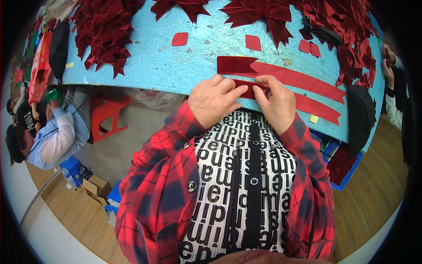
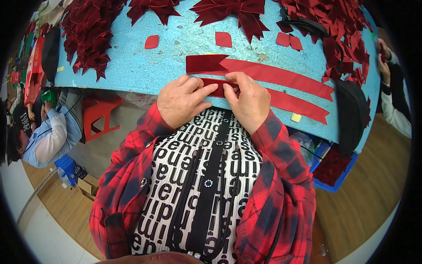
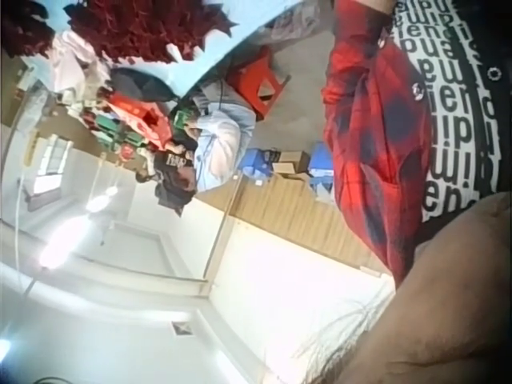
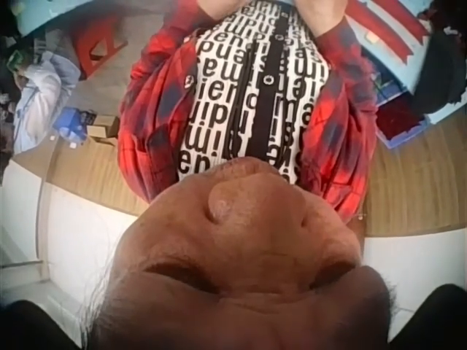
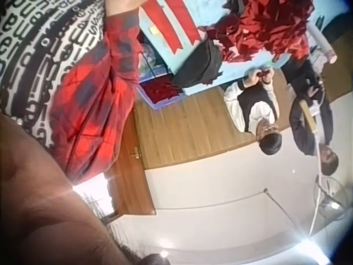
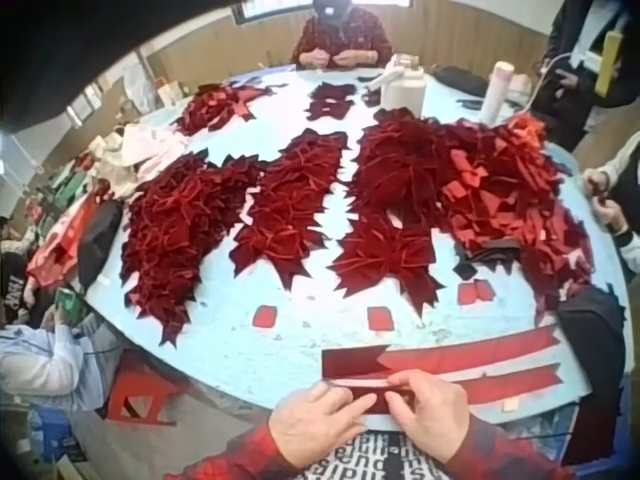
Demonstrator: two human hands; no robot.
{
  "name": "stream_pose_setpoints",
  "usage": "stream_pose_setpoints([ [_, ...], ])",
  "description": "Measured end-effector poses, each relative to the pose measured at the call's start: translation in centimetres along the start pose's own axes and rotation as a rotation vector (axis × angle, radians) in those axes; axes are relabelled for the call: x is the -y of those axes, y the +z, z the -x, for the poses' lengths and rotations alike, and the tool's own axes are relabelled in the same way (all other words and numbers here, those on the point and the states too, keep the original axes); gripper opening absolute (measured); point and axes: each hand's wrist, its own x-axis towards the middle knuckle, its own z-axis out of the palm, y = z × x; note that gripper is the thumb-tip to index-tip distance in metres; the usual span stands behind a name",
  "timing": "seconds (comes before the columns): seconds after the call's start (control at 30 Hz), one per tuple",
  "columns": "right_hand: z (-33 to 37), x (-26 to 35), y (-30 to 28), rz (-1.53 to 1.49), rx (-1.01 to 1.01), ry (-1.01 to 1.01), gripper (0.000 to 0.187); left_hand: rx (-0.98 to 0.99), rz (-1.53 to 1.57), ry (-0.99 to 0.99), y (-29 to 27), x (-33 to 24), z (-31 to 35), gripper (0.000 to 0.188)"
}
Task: Folding and assembling red fabric strips into decorative bows.
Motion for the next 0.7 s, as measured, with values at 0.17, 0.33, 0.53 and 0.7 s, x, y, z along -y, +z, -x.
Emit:
stream_pose_setpoints([
  [0.17, -0.1, -0.5, -0.6, 0.107, -0.015, -0.032, 0.026, 0.024, -0.031, 0.002, 0.5, -0.1, -0.3, 0.047],
  [0.33, -0.2, -1.4, -2.8, 0.17, -0.057, 0.053, 0.025, 0.037, -0.027, -0.021, 0.7, -0.3, -0.7, 0.049],
  [0.53, 0.3, -2.2, -3.6, 0.15, -0.139, -0.022, 0.023, 0.048, -0.028, -0.067, 0.8, -0.2, -0.9, 0.053],
  [0.7, 0.2, -1.6, -2.8, 0.145, -0.072, -0.18, 0.021, 0.022, 0.002, -0.067, 0.8, 0.1, -1.2, 0.047],
])
